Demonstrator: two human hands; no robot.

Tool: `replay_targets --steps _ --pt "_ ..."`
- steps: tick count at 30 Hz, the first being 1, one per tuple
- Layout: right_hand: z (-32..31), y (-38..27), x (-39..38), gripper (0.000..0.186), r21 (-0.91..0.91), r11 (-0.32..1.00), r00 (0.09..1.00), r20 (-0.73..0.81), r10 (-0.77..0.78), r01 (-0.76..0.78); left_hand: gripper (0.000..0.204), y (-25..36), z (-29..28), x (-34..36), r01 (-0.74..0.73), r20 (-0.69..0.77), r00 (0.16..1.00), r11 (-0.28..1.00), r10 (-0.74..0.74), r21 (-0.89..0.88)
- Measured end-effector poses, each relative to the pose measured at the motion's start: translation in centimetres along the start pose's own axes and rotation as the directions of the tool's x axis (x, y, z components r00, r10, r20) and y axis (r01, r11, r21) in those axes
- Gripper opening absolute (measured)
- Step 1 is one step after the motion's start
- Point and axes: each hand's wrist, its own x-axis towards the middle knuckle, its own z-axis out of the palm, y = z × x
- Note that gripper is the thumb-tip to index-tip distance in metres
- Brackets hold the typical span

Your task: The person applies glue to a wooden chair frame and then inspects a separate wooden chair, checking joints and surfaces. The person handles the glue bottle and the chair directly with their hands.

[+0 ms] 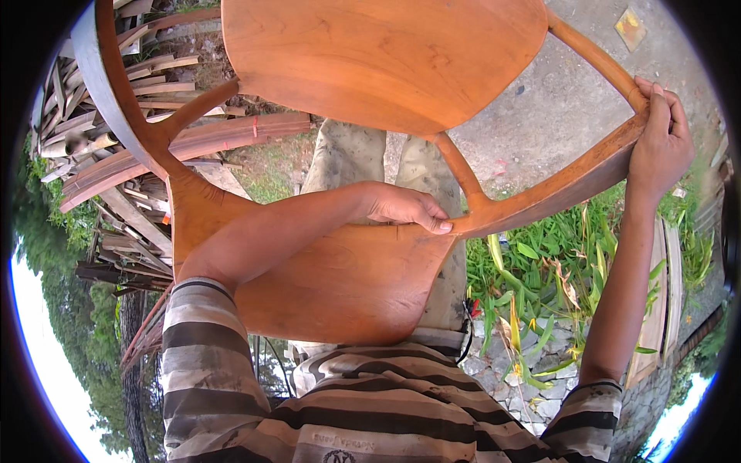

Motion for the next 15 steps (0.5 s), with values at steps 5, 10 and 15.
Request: replay_targets --steps 5,10,15 --pt "0.0 -0.3 -0.1 0.024 0.010 1.000 1.000 -0.019 -0.007 0.007 0.052 0.9 0.7 -0.6 0.035 -0.105 0.994 0.998 -0.029 0.052" --pt "-0.1 0.1 0.0 0.024 0.029 0.999 1.000 0.007 -0.014 0.014 0.047 0.6 0.6 -0.2 -0.008 -0.088 0.996 1.000 0.009 0.022" --pt "0.3 -0.2 -0.2 0.024 0.071 0.995 0.998 -0.023 -0.066 0.067 0.045 -0.3 0.3 0.0 -0.086 -0.056 0.995 0.996 0.087 0.019"
